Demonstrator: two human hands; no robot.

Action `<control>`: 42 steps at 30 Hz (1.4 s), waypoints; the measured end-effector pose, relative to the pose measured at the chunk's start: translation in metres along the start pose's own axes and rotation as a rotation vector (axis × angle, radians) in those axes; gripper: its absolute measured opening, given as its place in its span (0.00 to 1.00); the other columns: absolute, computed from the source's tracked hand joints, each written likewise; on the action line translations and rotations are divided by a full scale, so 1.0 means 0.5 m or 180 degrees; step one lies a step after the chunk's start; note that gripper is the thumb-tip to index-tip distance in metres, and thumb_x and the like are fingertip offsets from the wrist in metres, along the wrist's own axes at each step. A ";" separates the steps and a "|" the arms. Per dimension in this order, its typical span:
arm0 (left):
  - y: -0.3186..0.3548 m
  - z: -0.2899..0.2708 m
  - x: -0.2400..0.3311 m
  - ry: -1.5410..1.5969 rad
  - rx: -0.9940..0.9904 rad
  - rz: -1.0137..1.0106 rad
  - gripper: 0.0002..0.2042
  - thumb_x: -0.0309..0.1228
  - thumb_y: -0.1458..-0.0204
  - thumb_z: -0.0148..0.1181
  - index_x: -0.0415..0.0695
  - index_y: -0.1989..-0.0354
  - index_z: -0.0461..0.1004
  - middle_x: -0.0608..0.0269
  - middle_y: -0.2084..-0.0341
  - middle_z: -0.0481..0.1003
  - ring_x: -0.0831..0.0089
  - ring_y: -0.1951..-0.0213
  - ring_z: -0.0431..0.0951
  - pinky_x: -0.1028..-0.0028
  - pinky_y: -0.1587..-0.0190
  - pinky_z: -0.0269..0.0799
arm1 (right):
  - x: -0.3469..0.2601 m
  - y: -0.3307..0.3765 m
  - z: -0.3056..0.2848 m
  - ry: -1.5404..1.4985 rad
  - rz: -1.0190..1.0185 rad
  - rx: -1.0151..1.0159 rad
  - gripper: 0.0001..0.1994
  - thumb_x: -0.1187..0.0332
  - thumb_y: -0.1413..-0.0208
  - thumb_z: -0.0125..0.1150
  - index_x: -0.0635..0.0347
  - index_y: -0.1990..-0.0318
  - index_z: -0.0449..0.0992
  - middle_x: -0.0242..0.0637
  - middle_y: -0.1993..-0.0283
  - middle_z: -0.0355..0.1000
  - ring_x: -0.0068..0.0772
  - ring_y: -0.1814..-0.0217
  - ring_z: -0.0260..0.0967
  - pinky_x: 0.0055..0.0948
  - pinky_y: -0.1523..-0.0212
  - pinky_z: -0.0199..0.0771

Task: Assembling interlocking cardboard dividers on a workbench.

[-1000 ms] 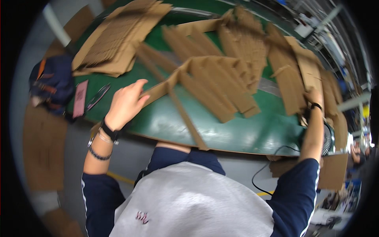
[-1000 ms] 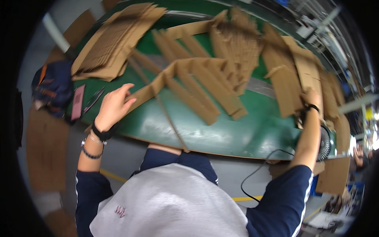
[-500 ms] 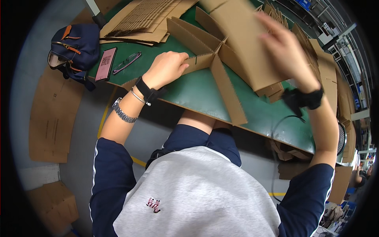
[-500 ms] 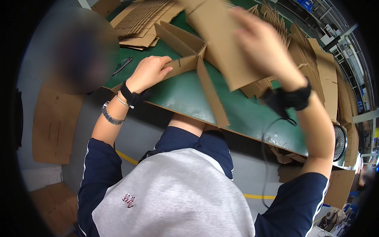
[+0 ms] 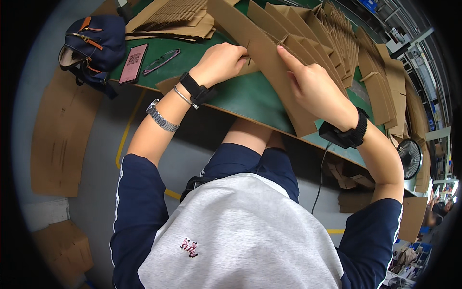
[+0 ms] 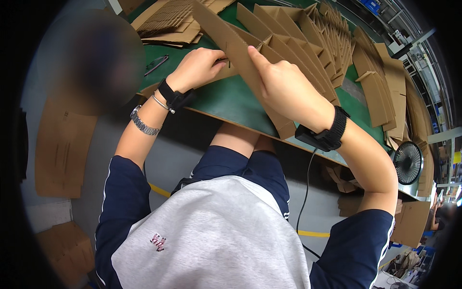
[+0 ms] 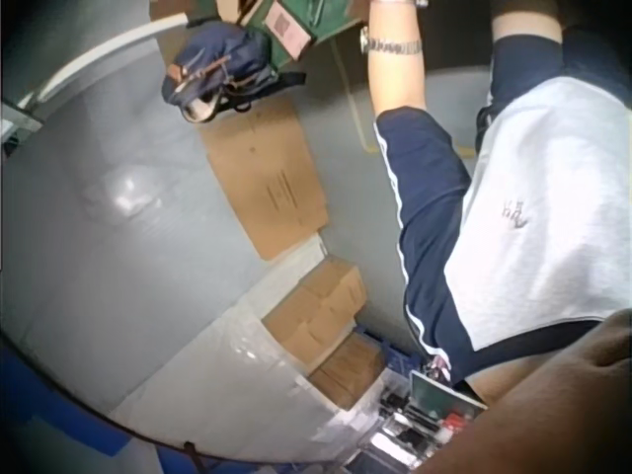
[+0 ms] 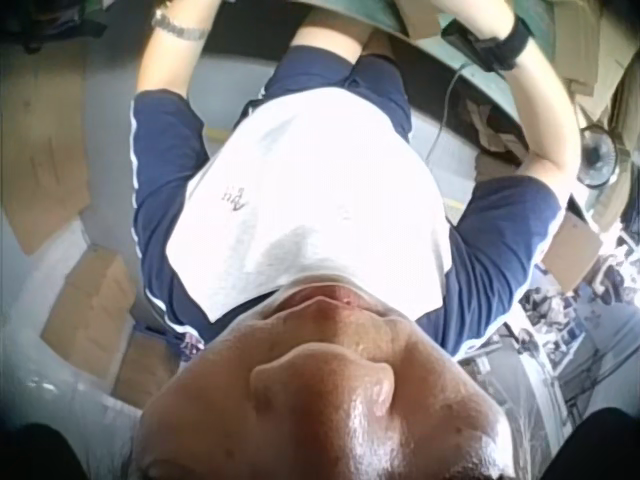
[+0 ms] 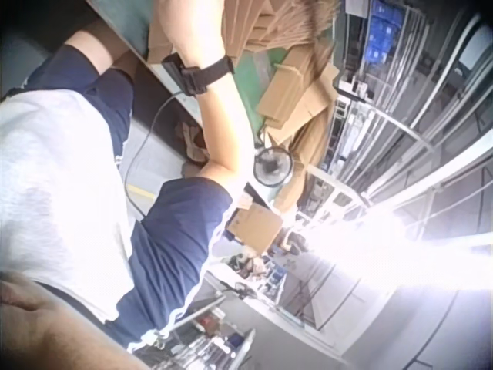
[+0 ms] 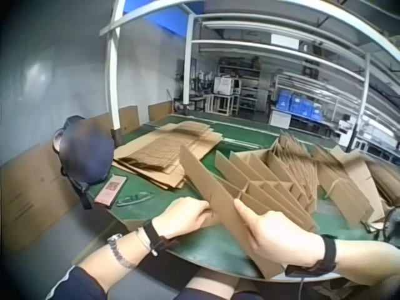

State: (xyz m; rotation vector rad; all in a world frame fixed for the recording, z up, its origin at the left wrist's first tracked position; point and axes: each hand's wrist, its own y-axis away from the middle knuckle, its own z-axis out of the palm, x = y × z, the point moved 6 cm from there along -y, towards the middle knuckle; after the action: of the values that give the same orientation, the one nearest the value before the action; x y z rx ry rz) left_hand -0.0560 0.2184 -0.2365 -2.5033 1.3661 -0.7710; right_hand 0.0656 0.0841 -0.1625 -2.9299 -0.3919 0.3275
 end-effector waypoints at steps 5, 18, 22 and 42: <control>-0.011 0.006 -0.004 0.0027 0.0107 0.0024 0.09 0.28 0.50 0.58 0.39 0.62 0.79 0.48 0.69 0.78 0.50 0.65 0.79 0.59 0.60 0.74 | 0.005 0.001 0.014 0.0177 -0.0196 -0.0070 0.31 0.79 0.50 0.52 0.69 0.34 0.57 0.54 0.80 0.70 0.52 0.77 0.71 0.43 0.70 0.72; -0.023 0.032 0.033 -0.0340 0.0478 -0.0057 0.04 0.27 0.49 0.58 0.39 0.70 0.74 0.48 0.71 0.77 0.50 0.67 0.78 0.58 0.65 0.75 | 0.070 0.035 0.021 0.0462 -0.0560 -0.0425 0.36 0.81 0.58 0.55 0.71 0.36 0.57 0.50 0.80 0.71 0.50 0.78 0.73 0.39 0.73 0.75; -0.042 0.065 0.076 -0.0174 0.0448 -0.0045 0.07 0.27 0.49 0.59 0.39 0.65 0.71 0.48 0.72 0.77 0.50 0.68 0.78 0.58 0.67 0.75 | 0.110 0.069 0.015 0.0162 -0.0275 -0.0620 0.35 0.82 0.59 0.56 0.71 0.38 0.58 0.50 0.80 0.71 0.49 0.78 0.72 0.39 0.73 0.74; -0.055 0.070 0.105 -0.0345 0.0207 0.0532 0.22 0.25 0.48 0.59 0.45 0.42 0.69 0.54 0.70 0.74 0.52 0.70 0.77 0.59 0.69 0.74 | 0.172 0.087 0.051 0.0195 -0.0424 -0.0833 0.28 0.76 0.49 0.56 0.64 0.38 0.60 0.48 0.81 0.70 0.51 0.76 0.71 0.42 0.73 0.71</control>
State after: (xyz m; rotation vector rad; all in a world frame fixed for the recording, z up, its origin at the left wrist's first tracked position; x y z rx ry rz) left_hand 0.0056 0.1877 -0.2367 -2.3100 1.4650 -0.6258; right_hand 0.1511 0.0701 -0.2120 -3.1348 -0.6639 0.1794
